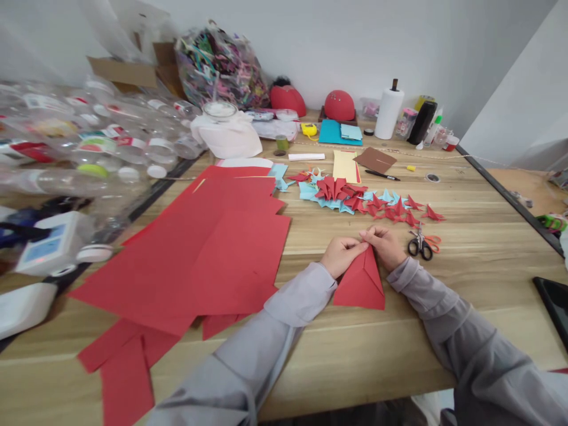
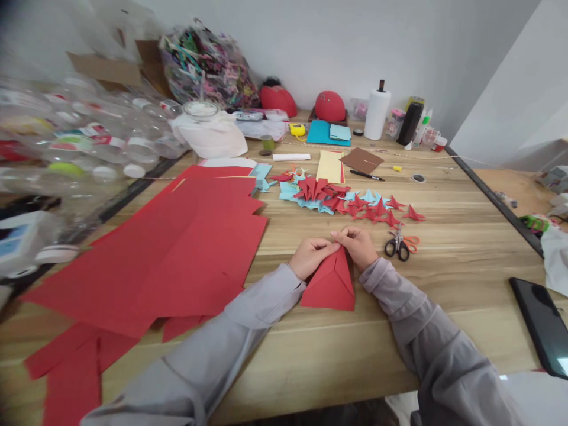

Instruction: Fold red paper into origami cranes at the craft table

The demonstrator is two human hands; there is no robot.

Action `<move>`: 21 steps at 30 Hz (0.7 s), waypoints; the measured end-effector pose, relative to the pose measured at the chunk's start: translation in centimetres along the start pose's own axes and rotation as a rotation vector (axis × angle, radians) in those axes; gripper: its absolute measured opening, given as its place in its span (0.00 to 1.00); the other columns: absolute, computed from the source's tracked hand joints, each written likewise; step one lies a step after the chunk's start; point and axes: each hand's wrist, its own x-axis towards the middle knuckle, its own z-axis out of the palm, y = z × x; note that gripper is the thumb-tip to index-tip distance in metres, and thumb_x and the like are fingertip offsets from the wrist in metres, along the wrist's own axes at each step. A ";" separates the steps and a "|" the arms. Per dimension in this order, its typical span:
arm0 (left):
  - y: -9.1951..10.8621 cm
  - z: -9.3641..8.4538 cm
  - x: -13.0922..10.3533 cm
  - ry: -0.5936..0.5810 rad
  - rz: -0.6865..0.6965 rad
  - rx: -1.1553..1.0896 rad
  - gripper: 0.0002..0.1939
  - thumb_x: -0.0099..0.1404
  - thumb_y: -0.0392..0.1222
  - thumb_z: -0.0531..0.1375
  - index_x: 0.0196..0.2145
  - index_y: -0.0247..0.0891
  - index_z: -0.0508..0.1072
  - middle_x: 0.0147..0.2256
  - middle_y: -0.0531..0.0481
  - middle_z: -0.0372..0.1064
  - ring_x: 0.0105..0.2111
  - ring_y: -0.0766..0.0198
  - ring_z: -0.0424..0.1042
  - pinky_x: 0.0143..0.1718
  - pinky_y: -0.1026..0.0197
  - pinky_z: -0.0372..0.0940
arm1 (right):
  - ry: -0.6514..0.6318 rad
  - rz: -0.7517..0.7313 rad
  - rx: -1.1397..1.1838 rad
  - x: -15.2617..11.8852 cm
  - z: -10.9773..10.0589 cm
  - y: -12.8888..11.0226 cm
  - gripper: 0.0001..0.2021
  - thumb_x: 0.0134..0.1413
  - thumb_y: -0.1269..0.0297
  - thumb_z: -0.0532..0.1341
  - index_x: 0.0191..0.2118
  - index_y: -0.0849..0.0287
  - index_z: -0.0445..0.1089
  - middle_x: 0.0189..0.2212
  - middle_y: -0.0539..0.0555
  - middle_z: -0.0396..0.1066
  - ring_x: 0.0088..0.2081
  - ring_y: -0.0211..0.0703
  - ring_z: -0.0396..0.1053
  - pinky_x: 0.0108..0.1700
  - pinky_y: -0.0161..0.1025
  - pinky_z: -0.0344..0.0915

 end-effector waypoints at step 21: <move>-0.3 0.4 -0.2 0.148 -0.026 -0.049 0.13 0.50 0.46 0.59 0.15 0.35 0.71 0.15 0.57 0.58 0.21 0.70 0.55 0.25 0.65 0.50 | -0.051 -0.082 -0.071 0.2 0.0 -0.4 0.18 0.33 0.52 0.71 0.14 0.58 0.65 0.18 0.47 0.64 0.25 0.35 0.58 0.30 0.35 0.56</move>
